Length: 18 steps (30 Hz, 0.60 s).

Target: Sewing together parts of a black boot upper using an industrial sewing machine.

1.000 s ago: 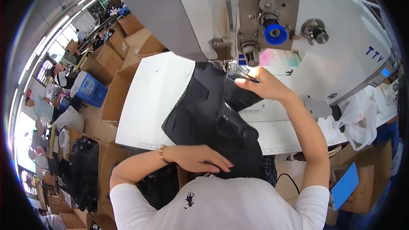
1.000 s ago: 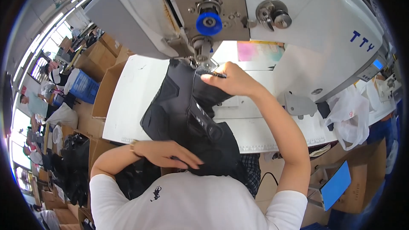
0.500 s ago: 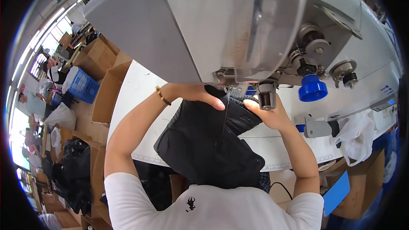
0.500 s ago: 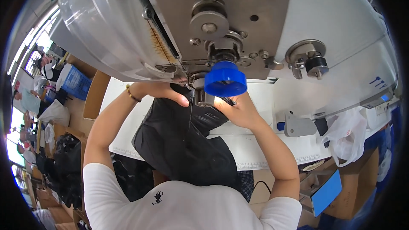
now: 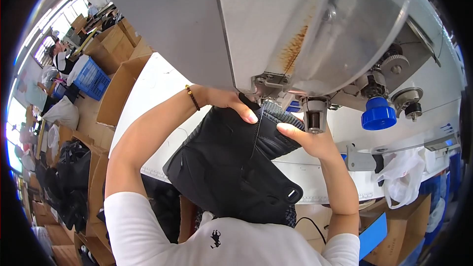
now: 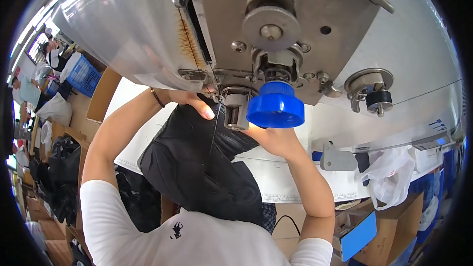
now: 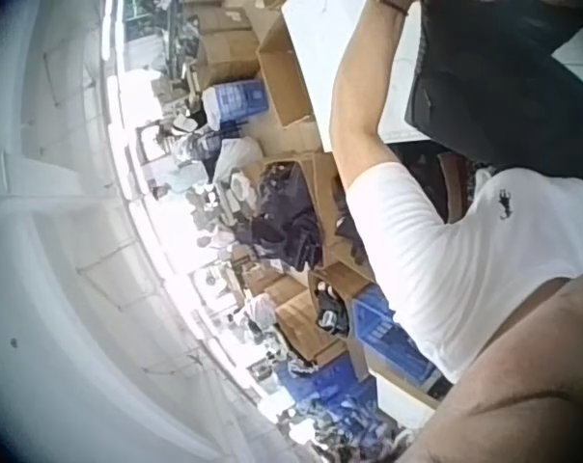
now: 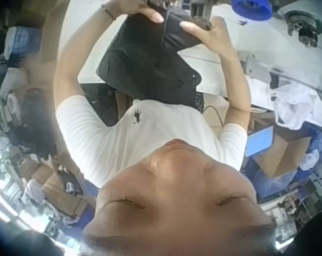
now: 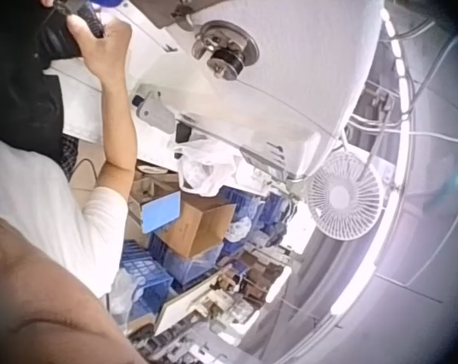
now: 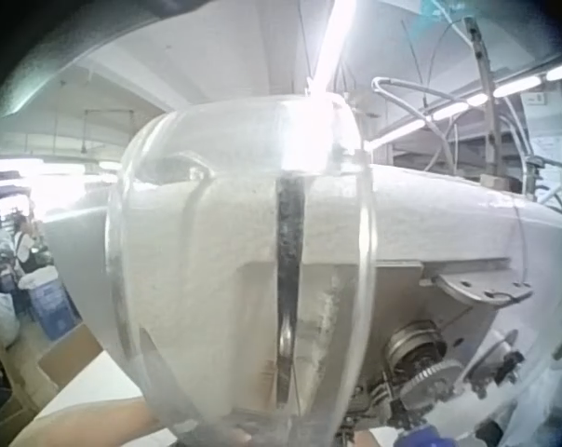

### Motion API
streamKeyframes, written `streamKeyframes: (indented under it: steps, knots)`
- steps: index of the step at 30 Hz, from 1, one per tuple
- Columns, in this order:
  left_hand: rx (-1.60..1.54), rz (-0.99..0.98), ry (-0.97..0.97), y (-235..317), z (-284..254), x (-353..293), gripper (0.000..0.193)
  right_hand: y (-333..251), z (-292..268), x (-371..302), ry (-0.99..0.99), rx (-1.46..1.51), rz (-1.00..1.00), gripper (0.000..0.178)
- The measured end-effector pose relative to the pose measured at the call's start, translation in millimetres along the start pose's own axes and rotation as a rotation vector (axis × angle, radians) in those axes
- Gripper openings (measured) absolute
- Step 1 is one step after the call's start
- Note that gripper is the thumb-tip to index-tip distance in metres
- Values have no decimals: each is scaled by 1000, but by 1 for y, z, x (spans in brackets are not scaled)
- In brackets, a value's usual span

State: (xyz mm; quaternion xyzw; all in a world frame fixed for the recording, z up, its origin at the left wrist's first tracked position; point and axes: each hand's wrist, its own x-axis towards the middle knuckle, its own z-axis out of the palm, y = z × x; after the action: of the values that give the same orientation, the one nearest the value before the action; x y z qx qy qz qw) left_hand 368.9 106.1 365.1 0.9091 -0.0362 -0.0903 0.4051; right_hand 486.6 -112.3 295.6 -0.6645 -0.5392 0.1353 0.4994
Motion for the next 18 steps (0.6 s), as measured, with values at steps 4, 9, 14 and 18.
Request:
streamKeyframes:
  steps: [4, 9, 14, 18]
  knots:
    - [-159, -73, 123, 25, 8, -12, 54, -9, -12, 5, -39, 162, 131, 42]
    - [-376, -304, 57, 37, 10, -10, 52, 25, -12, 3, 25, 294, -2, 46]
    - [-355, -192, 31, 17, 10, -9, 59, 4, -11, 10, -86, 279, 18, 35]
    - [-338, -262, 14, 22, 6, -3, 65, 8, -17, 10, -41, 137, 42, 33]
